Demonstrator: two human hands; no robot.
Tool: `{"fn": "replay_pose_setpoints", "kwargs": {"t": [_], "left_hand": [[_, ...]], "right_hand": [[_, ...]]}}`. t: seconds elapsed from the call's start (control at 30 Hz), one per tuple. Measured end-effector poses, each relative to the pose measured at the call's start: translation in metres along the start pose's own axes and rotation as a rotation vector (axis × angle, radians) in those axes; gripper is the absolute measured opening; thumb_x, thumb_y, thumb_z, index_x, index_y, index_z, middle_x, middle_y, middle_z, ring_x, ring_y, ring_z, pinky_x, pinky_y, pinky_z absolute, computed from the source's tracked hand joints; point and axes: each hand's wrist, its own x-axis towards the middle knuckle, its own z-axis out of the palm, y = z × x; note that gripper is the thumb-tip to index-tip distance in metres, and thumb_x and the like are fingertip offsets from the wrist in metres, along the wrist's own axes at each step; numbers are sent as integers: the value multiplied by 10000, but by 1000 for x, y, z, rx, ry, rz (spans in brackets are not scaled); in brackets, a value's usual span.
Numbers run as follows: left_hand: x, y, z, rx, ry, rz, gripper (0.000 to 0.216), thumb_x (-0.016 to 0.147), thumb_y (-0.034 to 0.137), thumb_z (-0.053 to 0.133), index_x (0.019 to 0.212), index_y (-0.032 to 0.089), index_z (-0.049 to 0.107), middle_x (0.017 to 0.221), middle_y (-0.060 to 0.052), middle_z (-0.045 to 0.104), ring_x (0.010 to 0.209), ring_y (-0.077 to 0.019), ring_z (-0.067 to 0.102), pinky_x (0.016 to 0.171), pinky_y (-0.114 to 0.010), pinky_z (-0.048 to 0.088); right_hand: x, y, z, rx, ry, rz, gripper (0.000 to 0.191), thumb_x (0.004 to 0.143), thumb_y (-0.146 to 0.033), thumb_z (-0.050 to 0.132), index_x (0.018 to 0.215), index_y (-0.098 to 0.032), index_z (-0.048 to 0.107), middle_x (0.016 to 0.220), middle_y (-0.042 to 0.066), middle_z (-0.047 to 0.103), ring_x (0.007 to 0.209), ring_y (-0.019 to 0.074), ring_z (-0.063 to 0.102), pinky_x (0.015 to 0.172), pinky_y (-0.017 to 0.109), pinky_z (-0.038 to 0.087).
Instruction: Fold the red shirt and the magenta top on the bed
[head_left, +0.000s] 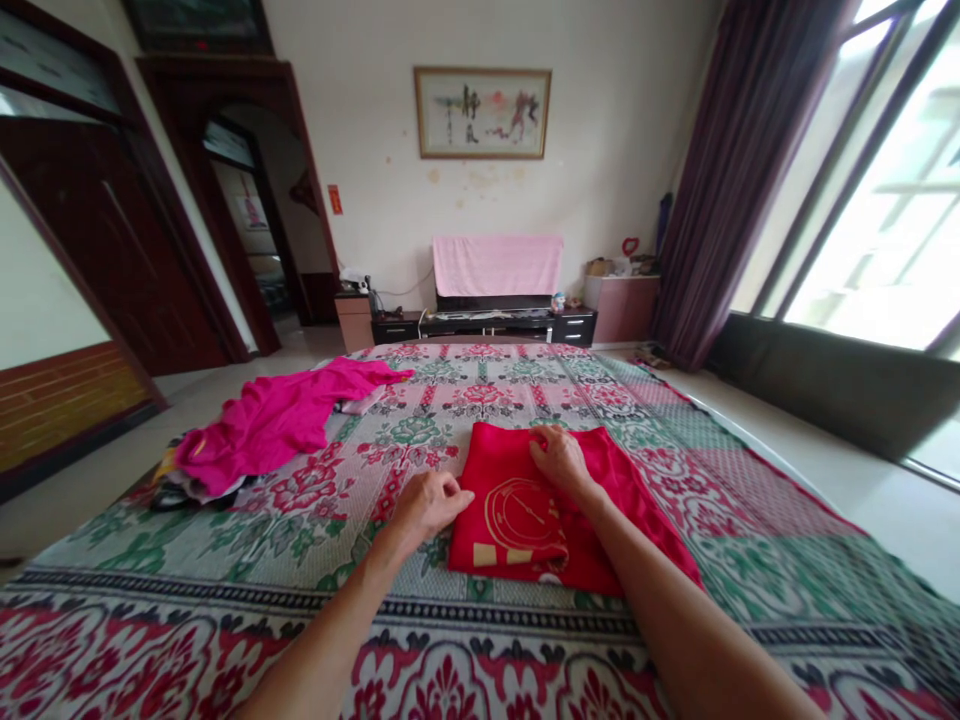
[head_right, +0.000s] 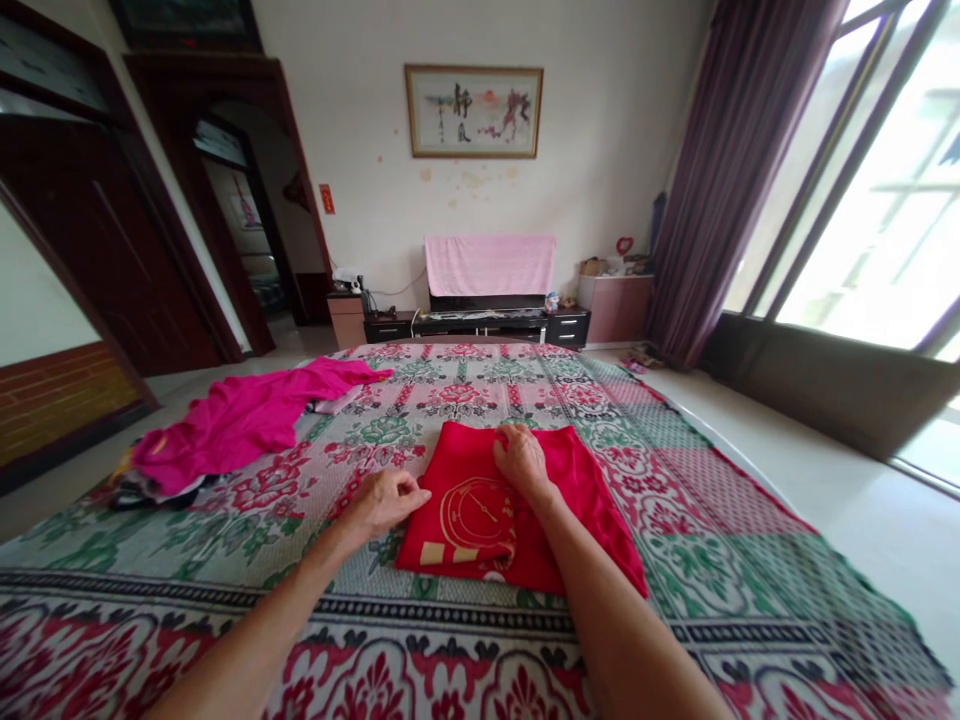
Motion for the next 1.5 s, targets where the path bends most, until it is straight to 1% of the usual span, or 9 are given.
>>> {"fn": "replay_pose_setpoints", "kwargs": {"t": [0.2,0.4,0.63,0.83,1.0,1.13,1.2,1.3,1.5], "left_hand": [[-3,-1,-7,10,-121,66,331,669,478,618,825,188,659,689,-8,654,607,-131,557,532,-228,320],[1,-5,-5,17,-136,48,352,657,481,619,848,188,652,702,-6,646,636,-134,556,554,-226,331],[-1,-2,-6,16,-134,49,315,670,453,604,838,189,640,698,6,634,634,-124,540,556,-215,324],[-2,-2,-6,47,-131,77,324,692,449,581,860,177,626,688,3,625,621,-127,537,549,-220,322],[-3,5,-10,131,-152,106,274,718,418,580,831,174,640,736,-22,645,677,-149,573,590,-234,360],[-3,32,-6,244,29,201,252,753,327,568,938,179,655,914,-72,637,857,-187,592,739,-264,418],[-3,53,1,230,70,290,234,777,305,551,949,196,665,918,-65,625,878,-183,586,778,-269,425],[-3,87,18,134,-10,475,183,785,259,545,881,200,690,859,-43,625,856,-165,580,797,-259,429],[-8,138,61,-12,-160,718,211,802,219,525,901,184,708,892,-49,629,829,-150,576,783,-247,448]], "right_hand": [[-4,-17,-5,131,-99,-211,194,758,-194,521,872,-191,678,779,33,660,705,140,578,694,226,427],[-40,-36,-21,118,-207,-403,189,759,-184,544,917,-179,648,840,52,647,756,150,574,707,246,437],[-75,-30,-20,95,-167,-458,227,812,-279,564,1003,-168,616,1065,95,611,974,191,559,872,321,430],[-79,-32,-19,162,-163,-463,218,810,-247,568,1014,-187,615,1060,82,625,983,185,571,887,316,430],[-64,-21,-32,228,-60,-273,231,830,-208,503,1035,-186,607,1003,72,654,920,168,608,829,264,455],[-38,19,-48,70,25,0,286,786,-158,486,1027,-172,640,1036,89,662,947,185,609,856,271,441],[-25,46,-57,-31,21,151,325,765,-159,483,1044,-170,650,1037,88,663,921,187,612,856,274,436],[-8,84,-67,-91,-15,275,361,724,-134,476,1029,-150,668,969,88,678,886,190,613,813,262,438],[6,123,-80,-91,-110,273,222,693,-218,508,804,-147,688,673,-3,635,666,133,558,611,200,397]]}}
